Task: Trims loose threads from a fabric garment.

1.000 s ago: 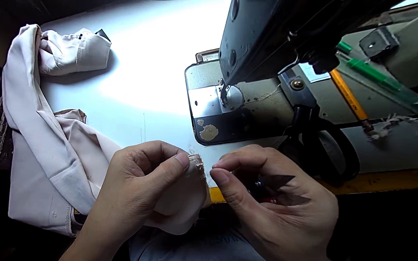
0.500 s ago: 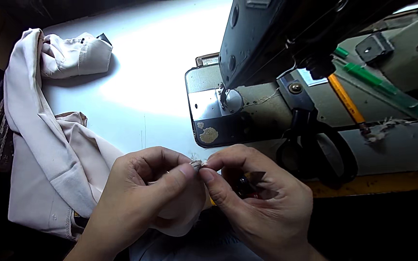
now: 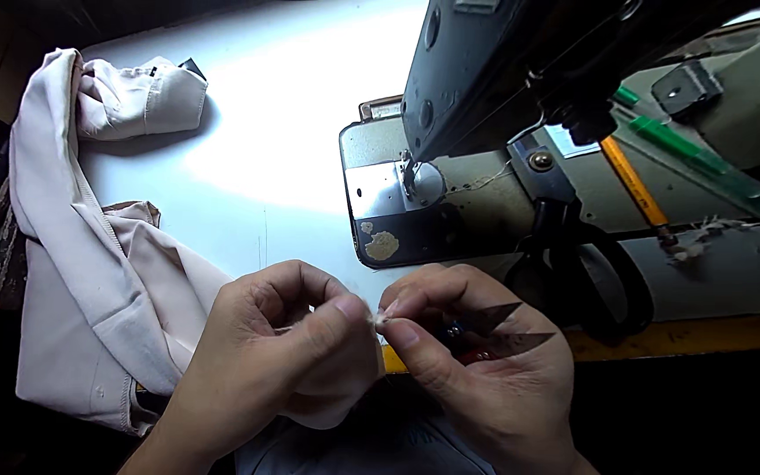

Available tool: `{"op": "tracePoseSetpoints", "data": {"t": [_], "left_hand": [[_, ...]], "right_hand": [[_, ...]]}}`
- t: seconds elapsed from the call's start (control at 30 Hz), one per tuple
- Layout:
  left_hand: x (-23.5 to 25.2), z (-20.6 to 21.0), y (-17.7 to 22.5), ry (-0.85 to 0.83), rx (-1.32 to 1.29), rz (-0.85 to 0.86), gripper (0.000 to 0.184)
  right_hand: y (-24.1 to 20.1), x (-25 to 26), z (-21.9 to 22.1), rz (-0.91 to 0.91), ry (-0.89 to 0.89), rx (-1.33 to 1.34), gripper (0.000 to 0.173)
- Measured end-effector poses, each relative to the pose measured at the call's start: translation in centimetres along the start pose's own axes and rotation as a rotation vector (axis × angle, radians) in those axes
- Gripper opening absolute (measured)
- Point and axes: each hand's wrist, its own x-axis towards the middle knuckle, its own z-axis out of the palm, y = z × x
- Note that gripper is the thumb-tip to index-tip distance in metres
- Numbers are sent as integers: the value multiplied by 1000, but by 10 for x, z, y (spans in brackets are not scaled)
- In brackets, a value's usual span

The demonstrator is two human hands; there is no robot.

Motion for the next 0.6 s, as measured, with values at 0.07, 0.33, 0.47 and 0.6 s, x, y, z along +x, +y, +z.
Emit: {"op": "tracePoseSetpoints", "data": {"t": [0.07,0.33,0.47,0.6], "left_hand": [[-2,0,0,-27,66,36,17],[0,0,-1,32,102,67,6],[2,0,-5,55,-14,-29,9],[2,3,-5,52,3,-29,9]], "right_hand": [[0,1,2,1,-1,-3,9],[3,2,-1,46,-78,132,5],[5,2,-1,-73,-110,110,6],[4,6,5,-36,-95,180,7]]}}
